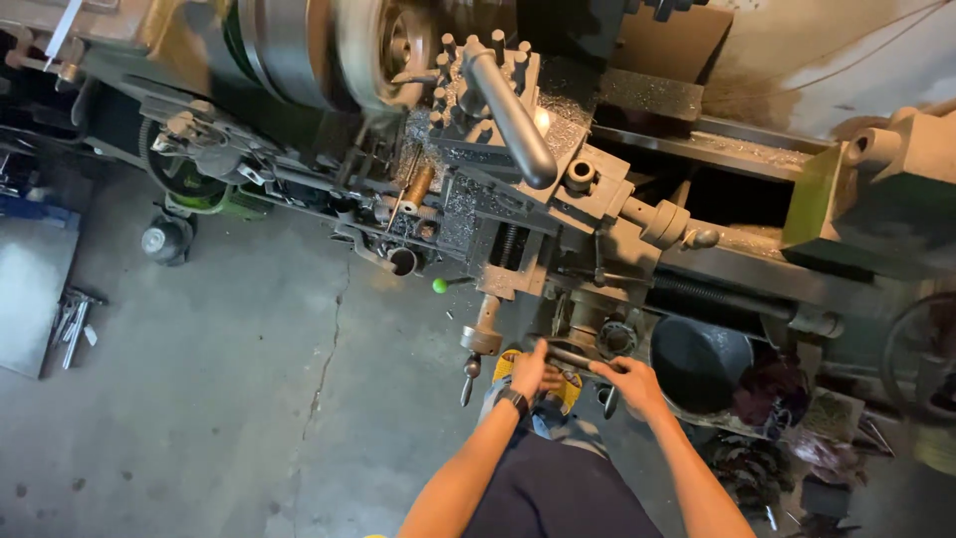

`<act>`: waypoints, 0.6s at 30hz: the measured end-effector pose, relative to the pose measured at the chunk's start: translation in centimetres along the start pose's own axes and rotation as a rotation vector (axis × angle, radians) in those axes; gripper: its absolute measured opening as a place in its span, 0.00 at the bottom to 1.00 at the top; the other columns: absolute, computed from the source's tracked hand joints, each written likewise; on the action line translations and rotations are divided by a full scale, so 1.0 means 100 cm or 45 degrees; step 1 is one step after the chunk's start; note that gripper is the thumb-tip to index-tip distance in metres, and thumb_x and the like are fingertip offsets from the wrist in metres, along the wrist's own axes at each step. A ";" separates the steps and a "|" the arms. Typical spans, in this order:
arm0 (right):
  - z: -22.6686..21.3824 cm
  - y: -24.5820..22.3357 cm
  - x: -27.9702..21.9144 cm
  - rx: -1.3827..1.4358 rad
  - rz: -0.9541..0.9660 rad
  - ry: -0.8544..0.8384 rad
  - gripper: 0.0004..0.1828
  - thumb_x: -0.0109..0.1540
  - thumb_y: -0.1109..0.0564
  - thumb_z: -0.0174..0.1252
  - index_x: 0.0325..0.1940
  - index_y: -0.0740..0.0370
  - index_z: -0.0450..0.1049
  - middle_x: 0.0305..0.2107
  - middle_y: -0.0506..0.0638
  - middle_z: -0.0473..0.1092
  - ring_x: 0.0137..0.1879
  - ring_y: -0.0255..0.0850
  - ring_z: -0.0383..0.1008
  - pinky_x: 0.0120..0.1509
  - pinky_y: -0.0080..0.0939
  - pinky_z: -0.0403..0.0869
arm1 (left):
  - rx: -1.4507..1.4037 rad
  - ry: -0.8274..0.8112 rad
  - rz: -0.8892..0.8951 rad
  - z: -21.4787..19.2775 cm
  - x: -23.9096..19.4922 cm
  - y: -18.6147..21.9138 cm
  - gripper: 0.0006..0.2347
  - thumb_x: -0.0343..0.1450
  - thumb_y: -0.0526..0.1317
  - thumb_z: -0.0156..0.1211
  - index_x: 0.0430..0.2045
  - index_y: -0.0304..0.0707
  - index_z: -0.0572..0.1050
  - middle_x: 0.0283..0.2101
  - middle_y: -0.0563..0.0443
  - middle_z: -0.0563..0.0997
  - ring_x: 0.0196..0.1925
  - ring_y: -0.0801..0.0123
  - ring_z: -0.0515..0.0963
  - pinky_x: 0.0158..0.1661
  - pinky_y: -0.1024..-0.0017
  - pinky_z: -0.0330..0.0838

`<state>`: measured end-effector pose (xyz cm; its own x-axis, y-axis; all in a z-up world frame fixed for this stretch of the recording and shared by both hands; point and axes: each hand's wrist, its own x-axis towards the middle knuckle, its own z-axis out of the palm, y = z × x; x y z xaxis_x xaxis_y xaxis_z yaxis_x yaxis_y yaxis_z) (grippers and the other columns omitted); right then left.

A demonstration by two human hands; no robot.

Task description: The person machines an engine component on a lathe and inspects a new crankshaft.

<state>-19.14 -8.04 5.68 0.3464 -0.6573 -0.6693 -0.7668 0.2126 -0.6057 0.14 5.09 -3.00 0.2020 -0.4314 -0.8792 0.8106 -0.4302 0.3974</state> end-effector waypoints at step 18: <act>0.010 -0.043 -0.016 -0.263 0.118 0.056 0.49 0.49 0.21 0.62 0.51 0.69 0.80 0.34 0.63 0.80 0.40 0.51 0.83 0.48 0.50 0.78 | 1.361 0.320 1.246 -0.118 -0.140 0.129 0.28 0.67 0.45 0.69 0.55 0.23 0.68 0.52 0.30 0.73 0.55 0.43 0.73 0.54 0.58 0.68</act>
<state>-15.89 -7.18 8.89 0.2489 -0.6736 -0.6960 -0.8902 0.1241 -0.4384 14.23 14.90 11.33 0.5973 -0.7916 -0.1287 -0.4629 -0.4713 0.7507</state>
